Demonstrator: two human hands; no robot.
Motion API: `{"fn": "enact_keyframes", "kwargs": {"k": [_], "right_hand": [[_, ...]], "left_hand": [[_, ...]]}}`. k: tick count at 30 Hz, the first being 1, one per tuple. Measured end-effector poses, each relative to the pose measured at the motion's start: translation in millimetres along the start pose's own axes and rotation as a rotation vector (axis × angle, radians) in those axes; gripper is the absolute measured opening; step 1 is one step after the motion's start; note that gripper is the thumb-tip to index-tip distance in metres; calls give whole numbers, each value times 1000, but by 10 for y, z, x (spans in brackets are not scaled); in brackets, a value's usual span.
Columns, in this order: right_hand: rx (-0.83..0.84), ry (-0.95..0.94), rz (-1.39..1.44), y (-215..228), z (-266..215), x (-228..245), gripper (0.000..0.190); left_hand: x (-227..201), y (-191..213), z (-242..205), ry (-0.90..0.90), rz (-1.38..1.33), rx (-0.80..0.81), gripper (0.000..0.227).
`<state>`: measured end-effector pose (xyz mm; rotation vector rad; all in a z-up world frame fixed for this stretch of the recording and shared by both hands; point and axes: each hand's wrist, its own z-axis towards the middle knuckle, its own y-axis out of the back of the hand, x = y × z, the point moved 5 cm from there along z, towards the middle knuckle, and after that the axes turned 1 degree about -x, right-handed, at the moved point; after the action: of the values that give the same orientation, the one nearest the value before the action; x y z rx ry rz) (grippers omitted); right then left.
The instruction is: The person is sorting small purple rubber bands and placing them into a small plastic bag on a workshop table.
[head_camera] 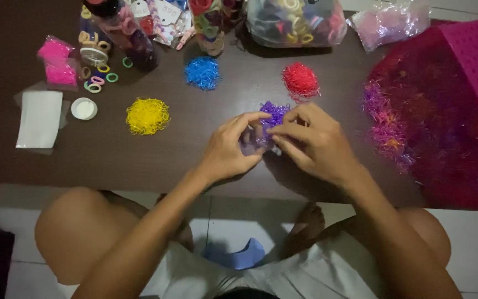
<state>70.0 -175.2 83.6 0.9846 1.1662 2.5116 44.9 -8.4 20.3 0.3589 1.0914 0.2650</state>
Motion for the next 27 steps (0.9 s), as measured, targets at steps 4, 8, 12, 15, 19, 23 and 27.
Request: {"fn": "enact_keyframes", "kwargs": {"k": [4,8,12,15,19,23,27], "right_hand": [[173,-5,50,-141,-32,-31,30],[70,83,-125,-270,-141,-134,8],[45,91,-93,34,-102,-179,5],[-3,59,-40,150,-85,-207,15],[-74,38,-27,187,-173,-354,13],[-64,53,-77,255,-127,-223,17],[-96,55,-66,305,-112,-157,13]], "left_hand": [[-8,21,1,12,-51,-4,70],[15,-2,1,22,-31,-29,72],[7,56,22,25,-37,-62,66],[80,24,7,93,-3,-11,74],[175,-25,-30,209,-334,113,106],[215,-190,-78,410,-902,44,75],[331,-226,-69,468,-986,-6,68]]}}
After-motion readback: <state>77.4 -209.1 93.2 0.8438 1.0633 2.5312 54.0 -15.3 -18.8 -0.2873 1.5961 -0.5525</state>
